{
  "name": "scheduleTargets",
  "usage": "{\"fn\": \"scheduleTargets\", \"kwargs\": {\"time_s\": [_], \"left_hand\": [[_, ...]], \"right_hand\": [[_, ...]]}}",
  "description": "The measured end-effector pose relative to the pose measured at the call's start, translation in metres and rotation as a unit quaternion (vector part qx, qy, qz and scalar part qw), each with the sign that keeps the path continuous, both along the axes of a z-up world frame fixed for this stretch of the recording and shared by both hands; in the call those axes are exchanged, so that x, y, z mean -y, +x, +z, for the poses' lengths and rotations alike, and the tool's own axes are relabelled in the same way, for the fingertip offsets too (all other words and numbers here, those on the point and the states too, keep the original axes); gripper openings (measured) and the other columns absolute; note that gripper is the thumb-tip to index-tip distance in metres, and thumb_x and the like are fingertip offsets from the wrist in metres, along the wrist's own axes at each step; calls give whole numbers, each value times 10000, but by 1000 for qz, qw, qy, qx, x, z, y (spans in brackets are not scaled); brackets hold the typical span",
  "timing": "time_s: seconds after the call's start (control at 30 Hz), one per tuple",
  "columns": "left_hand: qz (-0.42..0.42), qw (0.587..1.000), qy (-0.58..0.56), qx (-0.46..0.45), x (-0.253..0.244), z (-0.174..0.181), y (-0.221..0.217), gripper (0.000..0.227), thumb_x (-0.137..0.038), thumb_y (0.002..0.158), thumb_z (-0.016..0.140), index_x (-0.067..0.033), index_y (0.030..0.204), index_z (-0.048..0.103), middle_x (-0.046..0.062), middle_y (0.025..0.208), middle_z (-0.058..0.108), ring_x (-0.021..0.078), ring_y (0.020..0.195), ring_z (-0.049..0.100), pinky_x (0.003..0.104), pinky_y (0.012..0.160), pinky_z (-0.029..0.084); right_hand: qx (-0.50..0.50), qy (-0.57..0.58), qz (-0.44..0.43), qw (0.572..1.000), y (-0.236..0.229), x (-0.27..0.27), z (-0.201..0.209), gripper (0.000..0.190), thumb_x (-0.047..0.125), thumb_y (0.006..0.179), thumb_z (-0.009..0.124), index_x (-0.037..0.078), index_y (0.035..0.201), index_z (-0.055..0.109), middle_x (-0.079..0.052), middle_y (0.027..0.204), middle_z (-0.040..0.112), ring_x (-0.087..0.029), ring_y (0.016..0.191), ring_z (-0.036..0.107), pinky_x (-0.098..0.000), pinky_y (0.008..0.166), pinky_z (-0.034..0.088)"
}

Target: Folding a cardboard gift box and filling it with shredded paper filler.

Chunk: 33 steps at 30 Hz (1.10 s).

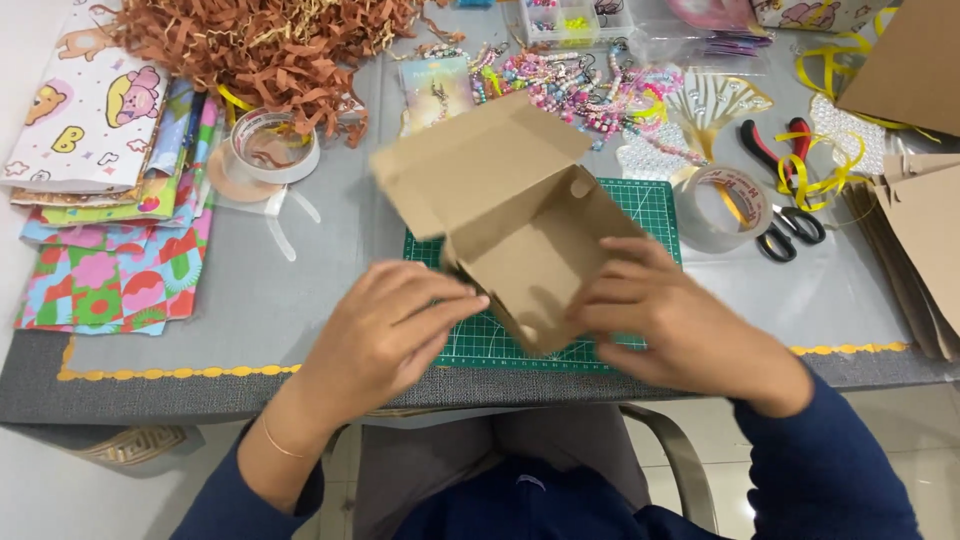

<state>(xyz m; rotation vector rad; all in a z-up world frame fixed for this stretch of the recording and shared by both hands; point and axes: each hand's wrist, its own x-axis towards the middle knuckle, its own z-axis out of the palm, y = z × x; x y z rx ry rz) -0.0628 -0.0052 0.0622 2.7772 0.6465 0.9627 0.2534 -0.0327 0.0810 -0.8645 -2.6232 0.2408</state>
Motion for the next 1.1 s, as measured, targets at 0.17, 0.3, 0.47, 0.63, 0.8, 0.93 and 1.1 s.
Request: {"fn": "scheduleTargets", "kwargs": {"time_s": [0.17, 0.3, 0.47, 0.63, 0.8, 0.93, 1.1], "left_hand": [[52, 990, 96, -90, -10, 10, 3, 475, 1, 884, 733, -175, 1318, 654, 66, 1377, 609, 284, 1285, 567, 484, 1067, 424], [16, 987, 108, -118, -17, 13, 20, 406, -20, 870, 735, -157, 1243, 651, 37, 1331, 621, 251, 1283, 561, 491, 1084, 405], [2, 987, 120, -108, -33, 2, 30, 219, 19, 889, 674, -110, 1065, 693, 3, 1218, 697, 226, 1246, 591, 492, 1076, 405], [31, 992, 94, -80, -40, 5, 21, 185, -2, 903, 735, -163, 945, 654, -32, 1026, 698, 211, 1143, 626, 447, 1026, 383], [43, 997, -59, -10, -37, 10, 18, 70, -128, 962, 711, -163, 923, 666, -56, 924, 667, 200, 916, 575, 370, 840, 345], [77, 987, -139, 32, -32, 10, 22, 97, -203, 974, 706, -140, 912, 665, -25, 888, 640, 182, 883, 595, 347, 823, 382], [74, 984, -154, 46, -25, 12, 27, 53, -198, 956, 718, -150, 934, 718, -15, 882, 622, 197, 878, 574, 355, 822, 412]], "right_hand": [[16, -26, -116, 993, 29, 20, 10, 390, -64, 792, 537, 161, 1055, 713, 16, 1241, 724, -199, 1219, 631, -551, 1217, 287], [-55, 0, -183, 982, -10, 34, 10, 321, 204, 968, 634, 92, 1267, 661, -64, 1210, 731, -261, 1068, 679, -453, 1026, 461], [-27, 51, -195, 979, -54, 29, -26, 434, 284, 965, 714, 82, 1336, 613, -111, 1112, 728, -322, 961, 703, -447, 784, 537], [-62, 81, -198, 975, -45, 31, -21, 336, -121, 872, 546, 119, 1057, 691, -8, 887, 718, -261, 705, 654, -396, 570, 465], [-86, 92, -195, 973, -28, 39, -24, 296, -120, 945, 542, 101, 1048, 711, -23, 880, 689, -240, 739, 646, -361, 581, 465], [-147, 106, -162, 970, -24, 40, -25, 252, -173, 943, 567, 21, 994, 720, -70, 932, 749, -221, 805, 728, -313, 619, 542], [-157, 112, -161, 968, -23, 41, -30, 277, -188, 926, 545, 18, 1005, 713, -80, 958, 746, -229, 815, 729, -322, 644, 545]]}}
